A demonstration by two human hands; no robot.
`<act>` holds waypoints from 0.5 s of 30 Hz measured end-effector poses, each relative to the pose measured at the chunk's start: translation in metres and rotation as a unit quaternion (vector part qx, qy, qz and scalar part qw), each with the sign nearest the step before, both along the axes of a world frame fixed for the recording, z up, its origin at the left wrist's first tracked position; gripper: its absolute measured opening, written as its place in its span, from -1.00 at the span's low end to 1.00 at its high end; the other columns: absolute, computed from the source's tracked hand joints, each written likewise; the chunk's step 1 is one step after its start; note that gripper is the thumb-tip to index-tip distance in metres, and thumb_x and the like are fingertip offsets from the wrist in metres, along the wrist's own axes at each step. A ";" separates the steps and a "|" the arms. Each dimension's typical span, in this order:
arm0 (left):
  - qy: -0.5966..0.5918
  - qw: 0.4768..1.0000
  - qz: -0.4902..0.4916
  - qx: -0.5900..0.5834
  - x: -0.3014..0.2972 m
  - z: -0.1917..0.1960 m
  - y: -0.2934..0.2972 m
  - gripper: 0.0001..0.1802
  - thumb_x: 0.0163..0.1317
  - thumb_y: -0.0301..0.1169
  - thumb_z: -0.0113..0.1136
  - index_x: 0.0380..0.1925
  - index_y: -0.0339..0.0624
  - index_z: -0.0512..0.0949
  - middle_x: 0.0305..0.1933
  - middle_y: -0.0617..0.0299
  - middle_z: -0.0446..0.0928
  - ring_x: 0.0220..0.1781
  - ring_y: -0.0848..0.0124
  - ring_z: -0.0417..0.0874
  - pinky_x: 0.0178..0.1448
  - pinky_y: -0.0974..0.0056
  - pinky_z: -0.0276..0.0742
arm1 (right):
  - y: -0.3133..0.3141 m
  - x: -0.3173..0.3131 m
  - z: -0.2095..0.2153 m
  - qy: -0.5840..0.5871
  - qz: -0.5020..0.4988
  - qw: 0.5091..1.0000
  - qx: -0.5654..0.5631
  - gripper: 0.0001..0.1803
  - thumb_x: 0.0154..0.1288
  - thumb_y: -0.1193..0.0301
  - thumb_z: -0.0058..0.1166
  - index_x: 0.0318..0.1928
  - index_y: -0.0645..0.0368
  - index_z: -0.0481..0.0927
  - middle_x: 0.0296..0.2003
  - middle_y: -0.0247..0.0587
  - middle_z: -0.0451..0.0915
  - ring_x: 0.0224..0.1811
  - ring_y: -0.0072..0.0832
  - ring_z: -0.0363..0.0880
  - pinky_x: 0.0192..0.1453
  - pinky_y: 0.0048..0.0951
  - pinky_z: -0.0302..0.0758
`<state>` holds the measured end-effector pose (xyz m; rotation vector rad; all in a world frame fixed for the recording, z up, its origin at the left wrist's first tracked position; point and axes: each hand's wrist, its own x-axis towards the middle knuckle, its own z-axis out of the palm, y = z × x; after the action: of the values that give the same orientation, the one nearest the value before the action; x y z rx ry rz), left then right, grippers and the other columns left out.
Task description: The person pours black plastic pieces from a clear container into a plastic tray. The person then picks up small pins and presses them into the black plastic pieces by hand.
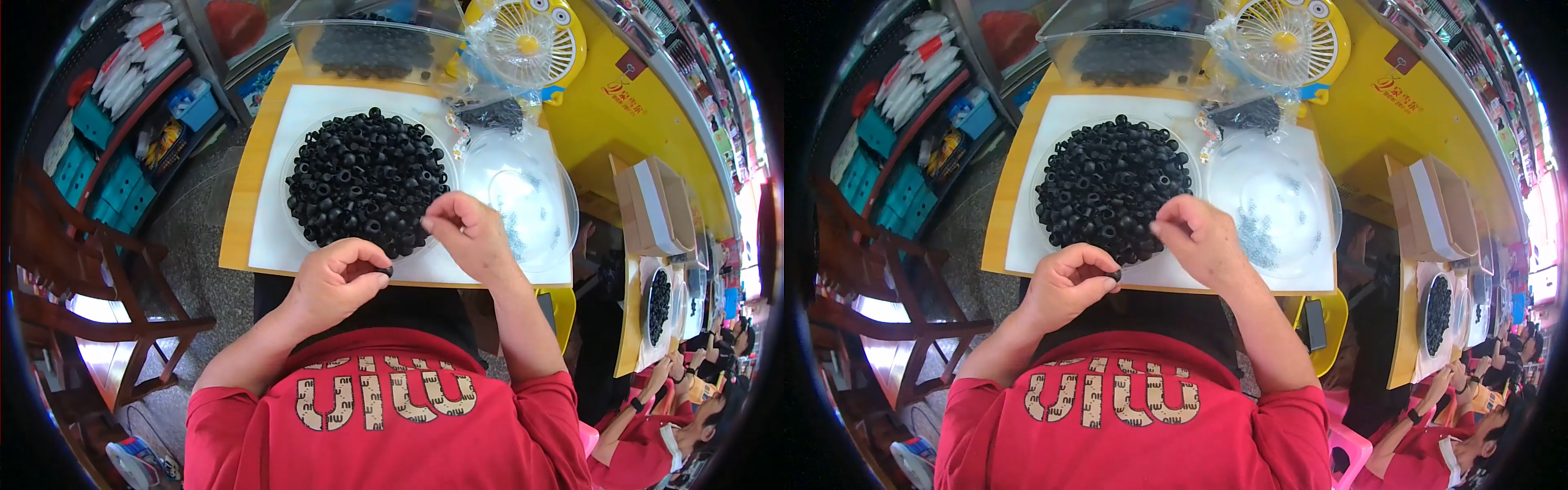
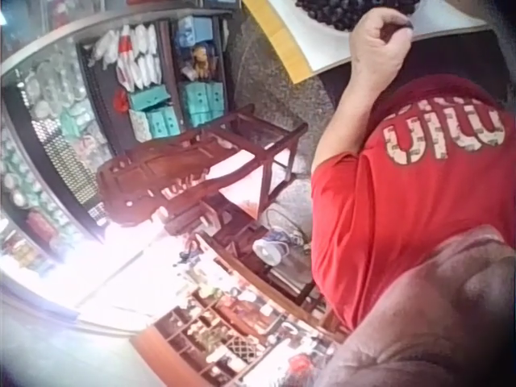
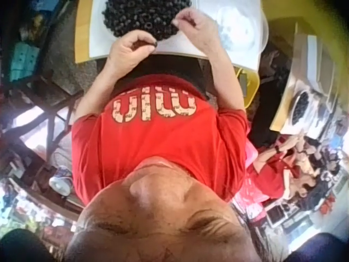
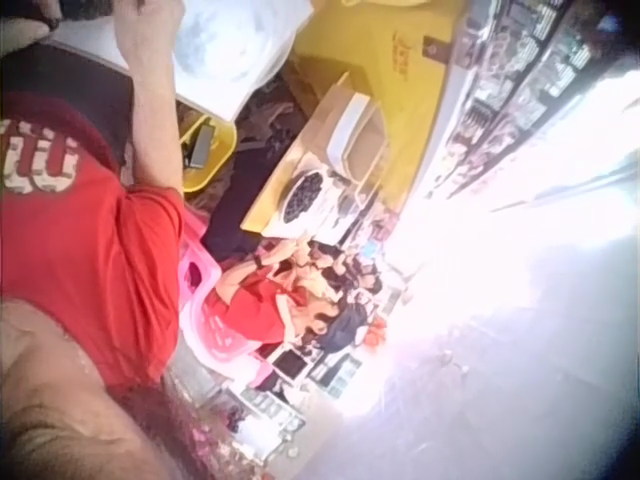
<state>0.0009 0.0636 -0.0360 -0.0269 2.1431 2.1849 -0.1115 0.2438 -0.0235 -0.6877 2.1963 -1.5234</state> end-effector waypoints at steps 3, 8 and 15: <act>-0.012 1.000 0.001 0.003 0.003 -0.004 -0.008 -0.85 0.06 -0.67 0.08 -0.33 -0.31 0.44 -0.31 0.23 0.48 -0.30 0.51 0.55 -0.15 0.43 0.50 | -0.016 -0.017 0.000 0.348 0.008 0.935 0.071 -0.86 0.02 0.53 0.06 -0.33 0.22 0.51 -0.38 -0.18 0.55 -0.32 -0.27 0.51 -0.24 -0.43 0.46; -0.011 0.999 0.024 0.041 0.006 -0.008 -0.013 -0.88 0.02 -0.60 0.14 -0.39 -0.24 0.47 -0.40 0.38 0.46 -0.36 0.68 0.46 -0.28 0.54 0.40 | -0.043 -0.027 0.008 0.457 0.058 0.869 0.179 -0.87 -0.03 0.53 0.03 -0.37 0.16 0.53 -0.39 -0.26 0.51 -0.27 -0.30 0.47 -0.19 -0.38 0.44; -0.026 0.998 0.021 0.057 0.005 -0.003 -0.021 -0.89 0.05 -0.58 0.10 -0.38 -0.24 0.46 -0.41 0.36 0.47 -0.36 0.66 0.48 -0.27 0.54 0.40 | -0.048 -0.038 0.022 0.511 0.198 0.792 0.271 -0.82 -0.08 0.52 0.03 -0.36 0.09 0.54 -0.42 -0.32 0.46 -0.29 -0.37 0.43 -0.18 -0.39 0.43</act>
<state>0.0062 0.0423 -0.0395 -0.1203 2.0051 2.2995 -0.1497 0.1962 -0.0014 -1.8946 2.6879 -0.1815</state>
